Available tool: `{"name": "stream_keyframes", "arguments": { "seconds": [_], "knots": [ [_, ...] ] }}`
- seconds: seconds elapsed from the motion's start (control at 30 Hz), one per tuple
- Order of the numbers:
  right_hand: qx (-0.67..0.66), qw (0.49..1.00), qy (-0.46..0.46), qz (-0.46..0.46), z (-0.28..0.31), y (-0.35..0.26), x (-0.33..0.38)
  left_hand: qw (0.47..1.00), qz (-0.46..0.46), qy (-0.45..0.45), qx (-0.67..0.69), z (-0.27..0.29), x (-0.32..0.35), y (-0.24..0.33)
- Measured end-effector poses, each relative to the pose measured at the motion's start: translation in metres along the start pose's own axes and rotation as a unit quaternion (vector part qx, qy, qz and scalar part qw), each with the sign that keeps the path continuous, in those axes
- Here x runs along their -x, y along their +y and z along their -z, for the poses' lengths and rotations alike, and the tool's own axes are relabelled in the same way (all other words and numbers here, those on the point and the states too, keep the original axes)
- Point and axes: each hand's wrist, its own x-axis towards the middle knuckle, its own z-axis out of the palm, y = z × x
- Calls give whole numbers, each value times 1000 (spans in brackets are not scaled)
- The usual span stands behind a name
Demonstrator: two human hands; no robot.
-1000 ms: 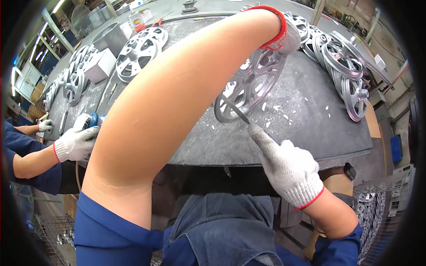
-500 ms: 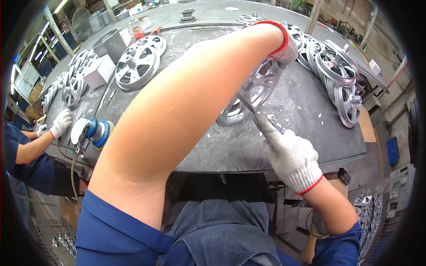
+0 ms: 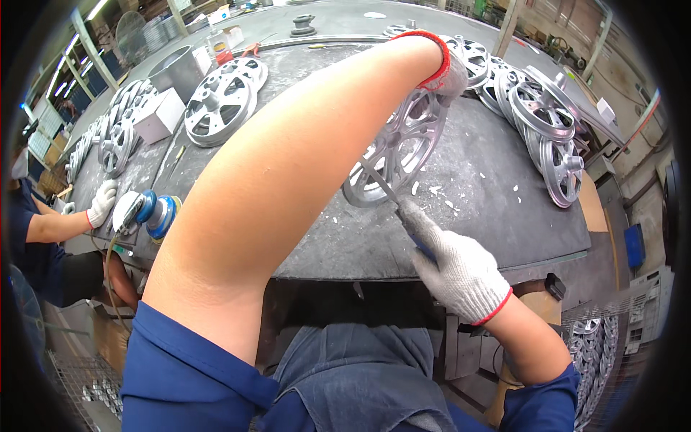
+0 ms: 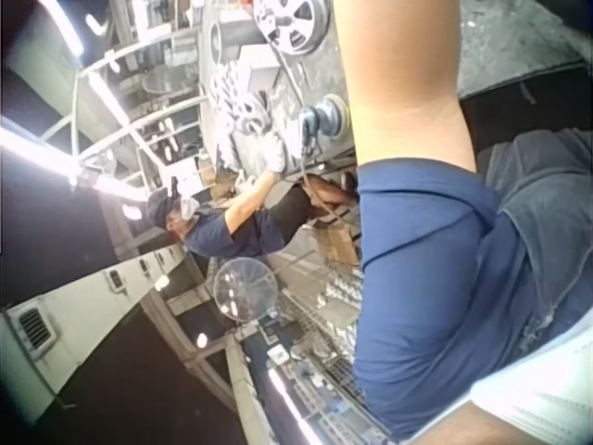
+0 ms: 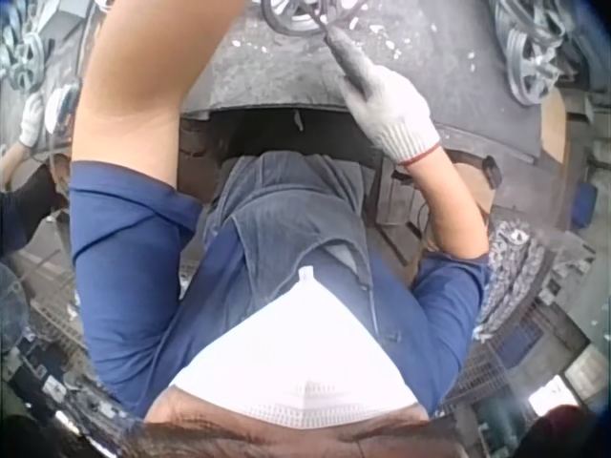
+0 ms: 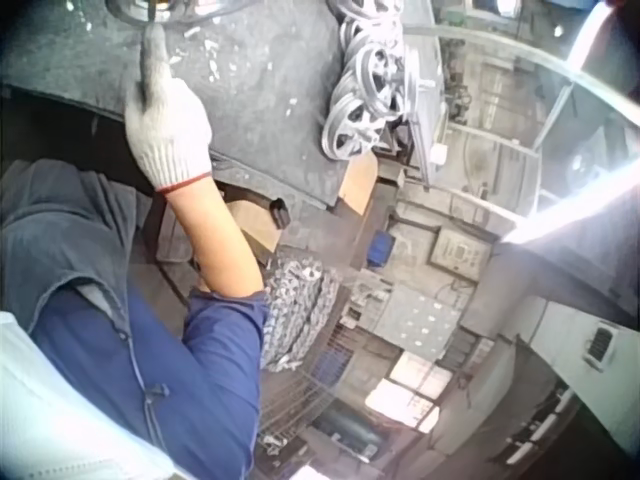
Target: The person deburrs metal wheel rims with a handheld deburring tool, rotating each rim by hand, setting finished pieces on the table, and picking up new rims to deburr.
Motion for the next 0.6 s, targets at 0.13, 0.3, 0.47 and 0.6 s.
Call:
{"name": "stream_keyframes", "arguments": {
  "seconds": [0.13, 0.3, 0.47, 0.6],
  "knots": [
    [53, 999, -1, 10, 10, -3, -11, 995, -39, 34, -85, -13, -3, 0],
    [12, 1000, 9, 14, -9, 4, 6, 995, 86, 41, 11, 1, 4, 23],
    [40, 999, -7, -5, 5, -5, -11, 997, 77, 22, 0, -4, 8, 19],
    [-11, 999, 16, 27, -19, 0, 4, 997, 82, 9, 11, 3, 11, 16]
  ]
}}
